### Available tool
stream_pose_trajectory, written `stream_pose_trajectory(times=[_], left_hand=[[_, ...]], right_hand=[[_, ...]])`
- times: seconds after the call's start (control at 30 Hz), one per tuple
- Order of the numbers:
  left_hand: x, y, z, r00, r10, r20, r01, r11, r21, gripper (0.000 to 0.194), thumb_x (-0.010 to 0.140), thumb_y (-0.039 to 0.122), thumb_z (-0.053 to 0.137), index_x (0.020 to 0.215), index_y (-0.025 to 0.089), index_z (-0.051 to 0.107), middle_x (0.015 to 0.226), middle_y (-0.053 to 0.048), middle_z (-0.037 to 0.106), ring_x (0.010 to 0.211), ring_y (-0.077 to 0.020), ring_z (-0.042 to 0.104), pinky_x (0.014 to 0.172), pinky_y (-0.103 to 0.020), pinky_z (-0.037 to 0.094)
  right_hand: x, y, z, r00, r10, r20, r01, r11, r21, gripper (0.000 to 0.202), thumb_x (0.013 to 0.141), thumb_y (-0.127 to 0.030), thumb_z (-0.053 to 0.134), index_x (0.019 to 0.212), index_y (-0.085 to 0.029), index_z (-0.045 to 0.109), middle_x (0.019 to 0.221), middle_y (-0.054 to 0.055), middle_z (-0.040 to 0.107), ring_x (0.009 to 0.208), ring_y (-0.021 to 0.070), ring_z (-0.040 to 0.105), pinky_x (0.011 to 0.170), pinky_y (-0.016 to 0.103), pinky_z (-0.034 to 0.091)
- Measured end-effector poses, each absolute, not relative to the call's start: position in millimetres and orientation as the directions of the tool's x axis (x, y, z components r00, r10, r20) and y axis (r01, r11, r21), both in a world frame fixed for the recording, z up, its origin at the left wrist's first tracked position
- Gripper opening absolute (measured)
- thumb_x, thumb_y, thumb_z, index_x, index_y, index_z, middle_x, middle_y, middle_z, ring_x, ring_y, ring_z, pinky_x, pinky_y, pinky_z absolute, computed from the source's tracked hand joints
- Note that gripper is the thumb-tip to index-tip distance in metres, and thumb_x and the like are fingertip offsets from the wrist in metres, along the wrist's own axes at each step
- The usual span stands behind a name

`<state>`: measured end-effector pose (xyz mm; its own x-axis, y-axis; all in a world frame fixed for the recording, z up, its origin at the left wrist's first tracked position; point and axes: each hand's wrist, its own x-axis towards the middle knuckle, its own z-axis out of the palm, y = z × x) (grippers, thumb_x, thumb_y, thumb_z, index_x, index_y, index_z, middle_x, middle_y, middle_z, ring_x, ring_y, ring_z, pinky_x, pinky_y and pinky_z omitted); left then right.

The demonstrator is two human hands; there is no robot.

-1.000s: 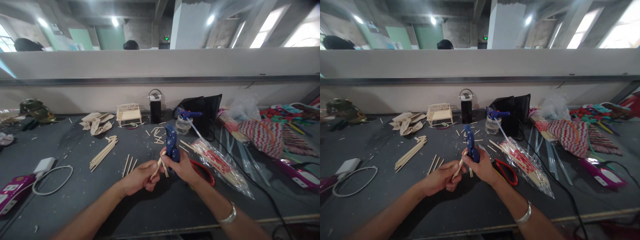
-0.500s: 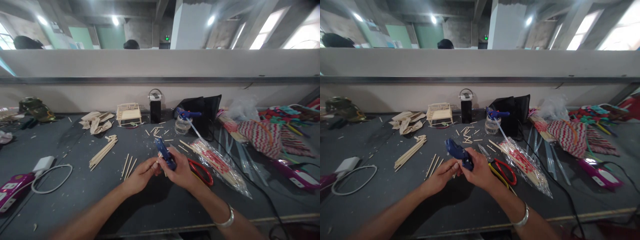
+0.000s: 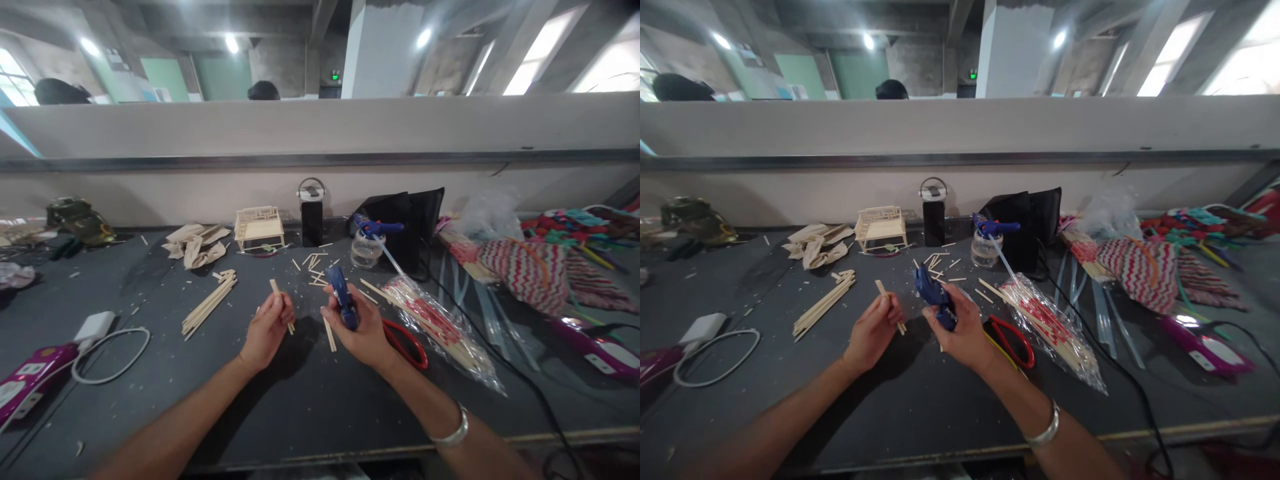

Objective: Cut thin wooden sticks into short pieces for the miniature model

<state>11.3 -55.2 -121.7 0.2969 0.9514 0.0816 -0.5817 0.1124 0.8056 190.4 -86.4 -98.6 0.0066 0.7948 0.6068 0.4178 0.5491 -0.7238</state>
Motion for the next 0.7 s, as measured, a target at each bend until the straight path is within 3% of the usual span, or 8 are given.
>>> stream_pose_trajectory(times=[0.27, 0.43, 0.7], left_hand=[[15.9, -58.3, -131.4, 0.279, 0.954, 0.109, -0.431, 0.023, 0.902, 0.026, 0.088, 0.042, 0.055, 0.082, 0.017, 0.055, 0.069, 0.003, 0.039, 0.063, -0.0093, 0.035, 0.060, -0.023, 0.032], [16.8, -56.5, -134.9, 0.263, 0.953, 0.151, -0.299, -0.068, 0.952, 0.031, 0.087, 0.048, 0.052, 0.084, 0.018, 0.052, 0.071, 0.003, 0.041, 0.064, -0.0100, 0.038, 0.062, -0.024, 0.036], [15.9, -52.4, -137.0, 0.288, 0.935, 0.204, -0.250, -0.132, 0.959, 0.030, 0.089, 0.049, 0.047, 0.085, 0.019, 0.048, 0.066, 0.005, 0.037, 0.059, -0.0095, 0.040, 0.059, -0.025, 0.039]], right_hand=[[189.9, -81.9, -102.7, -0.036, 0.808, 0.588, 0.381, 0.555, -0.740, 0.016, 0.079, -0.024, 0.062, 0.094, -0.023, 0.055, 0.081, 0.001, 0.059, 0.086, 0.0199, 0.062, 0.080, 0.034, 0.051], [190.3, -82.6, -101.7, -0.059, 0.806, 0.589, 0.398, 0.560, -0.727, 0.018, 0.080, -0.024, 0.062, 0.096, -0.024, 0.054, 0.083, 0.002, 0.059, 0.088, 0.0203, 0.062, 0.082, 0.036, 0.050], [192.1, -82.5, -100.6, -0.027, 0.809, 0.587, 0.391, 0.549, -0.739, 0.014, 0.080, -0.026, 0.061, 0.092, -0.023, 0.055, 0.086, 0.004, 0.062, 0.088, 0.0199, 0.062, 0.081, 0.035, 0.051]])
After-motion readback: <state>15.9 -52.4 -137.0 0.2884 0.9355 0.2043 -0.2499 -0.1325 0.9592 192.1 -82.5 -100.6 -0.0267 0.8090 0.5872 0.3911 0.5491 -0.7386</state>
